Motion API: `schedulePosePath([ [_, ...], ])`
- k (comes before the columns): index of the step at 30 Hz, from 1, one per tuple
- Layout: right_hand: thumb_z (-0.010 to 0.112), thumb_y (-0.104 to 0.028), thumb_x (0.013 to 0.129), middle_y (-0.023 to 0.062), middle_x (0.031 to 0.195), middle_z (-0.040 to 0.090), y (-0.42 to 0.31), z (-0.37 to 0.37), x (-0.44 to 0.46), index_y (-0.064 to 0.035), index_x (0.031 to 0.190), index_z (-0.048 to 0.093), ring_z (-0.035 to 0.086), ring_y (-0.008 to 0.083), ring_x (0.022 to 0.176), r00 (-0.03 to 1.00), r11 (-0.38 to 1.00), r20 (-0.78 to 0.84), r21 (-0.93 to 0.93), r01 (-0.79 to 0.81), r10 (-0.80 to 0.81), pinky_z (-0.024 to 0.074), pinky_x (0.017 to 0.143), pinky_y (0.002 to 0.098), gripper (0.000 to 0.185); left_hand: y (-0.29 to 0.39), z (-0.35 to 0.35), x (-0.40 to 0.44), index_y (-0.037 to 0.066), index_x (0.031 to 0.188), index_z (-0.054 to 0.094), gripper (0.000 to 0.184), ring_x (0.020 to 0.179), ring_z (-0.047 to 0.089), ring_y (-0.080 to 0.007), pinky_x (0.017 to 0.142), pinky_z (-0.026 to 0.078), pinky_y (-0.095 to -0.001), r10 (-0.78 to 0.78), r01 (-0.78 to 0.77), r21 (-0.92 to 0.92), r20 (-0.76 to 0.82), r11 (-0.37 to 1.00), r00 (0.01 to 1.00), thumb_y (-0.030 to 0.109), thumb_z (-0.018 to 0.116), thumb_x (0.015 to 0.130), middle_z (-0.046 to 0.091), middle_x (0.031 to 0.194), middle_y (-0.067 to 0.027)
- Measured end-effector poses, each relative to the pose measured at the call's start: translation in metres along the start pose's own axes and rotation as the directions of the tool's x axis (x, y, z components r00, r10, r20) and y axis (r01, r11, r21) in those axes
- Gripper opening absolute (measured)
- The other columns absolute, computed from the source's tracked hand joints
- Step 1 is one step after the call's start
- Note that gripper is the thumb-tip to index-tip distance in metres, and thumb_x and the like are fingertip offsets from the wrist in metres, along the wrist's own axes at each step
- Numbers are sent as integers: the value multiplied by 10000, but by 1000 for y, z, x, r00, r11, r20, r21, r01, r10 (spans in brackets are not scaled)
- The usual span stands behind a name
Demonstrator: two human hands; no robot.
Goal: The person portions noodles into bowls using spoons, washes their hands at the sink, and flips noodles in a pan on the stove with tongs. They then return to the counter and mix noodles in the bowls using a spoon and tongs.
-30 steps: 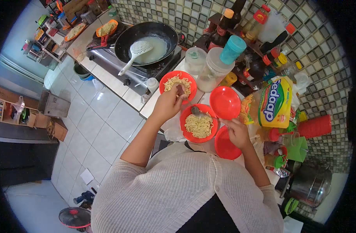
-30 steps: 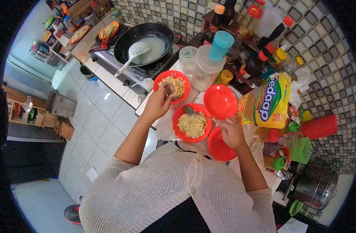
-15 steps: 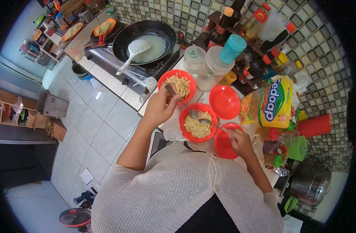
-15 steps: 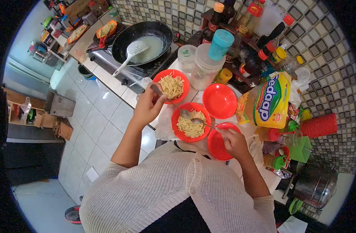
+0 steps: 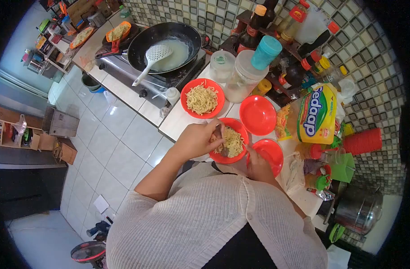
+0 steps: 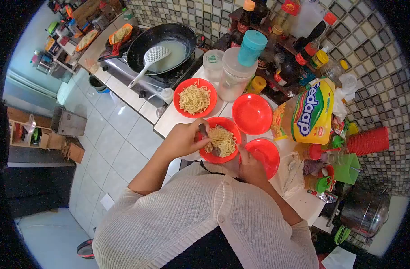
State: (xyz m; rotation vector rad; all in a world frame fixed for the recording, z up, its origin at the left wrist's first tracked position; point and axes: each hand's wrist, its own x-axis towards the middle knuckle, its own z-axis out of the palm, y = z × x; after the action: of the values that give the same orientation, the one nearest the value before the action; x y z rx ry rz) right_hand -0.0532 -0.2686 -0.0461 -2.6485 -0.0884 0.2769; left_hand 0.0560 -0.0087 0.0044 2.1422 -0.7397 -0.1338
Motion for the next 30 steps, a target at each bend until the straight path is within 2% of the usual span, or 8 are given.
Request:
schedulePosePath([
  [2,494,-47,859,260,1160,609,11,-4,6,-14,1329,473,634,419,984,981,982,-63,39,185,-183,534,809,492,472,-4,6,0,104,1013,515,326,628,666,-255,574,512,-357,59,-66,138,57,988,997,273,735,842,678,755,-66],
  [5,489,-40,844,253,1168,605,12,-28,6,-23,1334,474,631,421,977,961,967,-135,52,249,-240,529,817,502,491,-7,16,-2,100,1002,517,342,636,662,-263,590,513,-369,77,-87,217,52,972,996,298,741,834,665,736,-67],
  [9,472,-26,838,243,1204,589,10,-37,1,-43,1357,456,623,426,989,985,988,-80,7,153,-152,523,830,505,520,-7,18,-3,90,1003,514,347,618,653,-271,578,512,-377,70,-75,222,30,972,997,308,731,843,656,715,-68],
  [11,467,-22,861,269,1202,577,8,-27,4,-58,1367,432,601,446,1018,998,997,59,-69,-15,20,510,824,514,509,-6,19,-2,86,1013,507,338,628,661,-274,573,513,-381,49,-48,195,1,980,999,300,718,859,656,708,-70],
  [18,459,-84,854,259,1184,572,3,-29,33,-80,1434,386,620,432,971,1000,989,4,-144,22,-22,518,792,521,584,-6,21,2,82,1045,495,296,654,676,-279,574,515,-385,89,-75,174,-74,982,993,265,675,899,682,758,-80],
  [24,452,-34,859,295,1161,586,15,-5,7,-30,1414,396,605,453,1021,1000,999,-11,-27,26,-26,515,822,527,557,-15,-4,-7,19,965,602,199,631,679,-261,570,510,-350,-107,124,60,-232,990,967,214,566,969,673,764,-100],
  [27,446,-5,862,310,1151,593,19,3,-1,-13,1381,422,606,465,1024,982,997,-176,25,70,-64,513,834,527,520,-13,-21,-9,55,1060,535,175,648,697,-265,577,524,-361,-132,130,-25,-316,991,939,199,566,967,699,780,-106],
  [30,449,15,859,321,1180,581,8,6,-5,-2,1353,442,602,463,1050,939,988,-324,61,143,-116,512,860,516,495,-21,-21,-8,41,1059,559,180,612,675,-198,562,508,-318,-126,112,-59,-337,992,933,196,571,969,704,767,-100],
])
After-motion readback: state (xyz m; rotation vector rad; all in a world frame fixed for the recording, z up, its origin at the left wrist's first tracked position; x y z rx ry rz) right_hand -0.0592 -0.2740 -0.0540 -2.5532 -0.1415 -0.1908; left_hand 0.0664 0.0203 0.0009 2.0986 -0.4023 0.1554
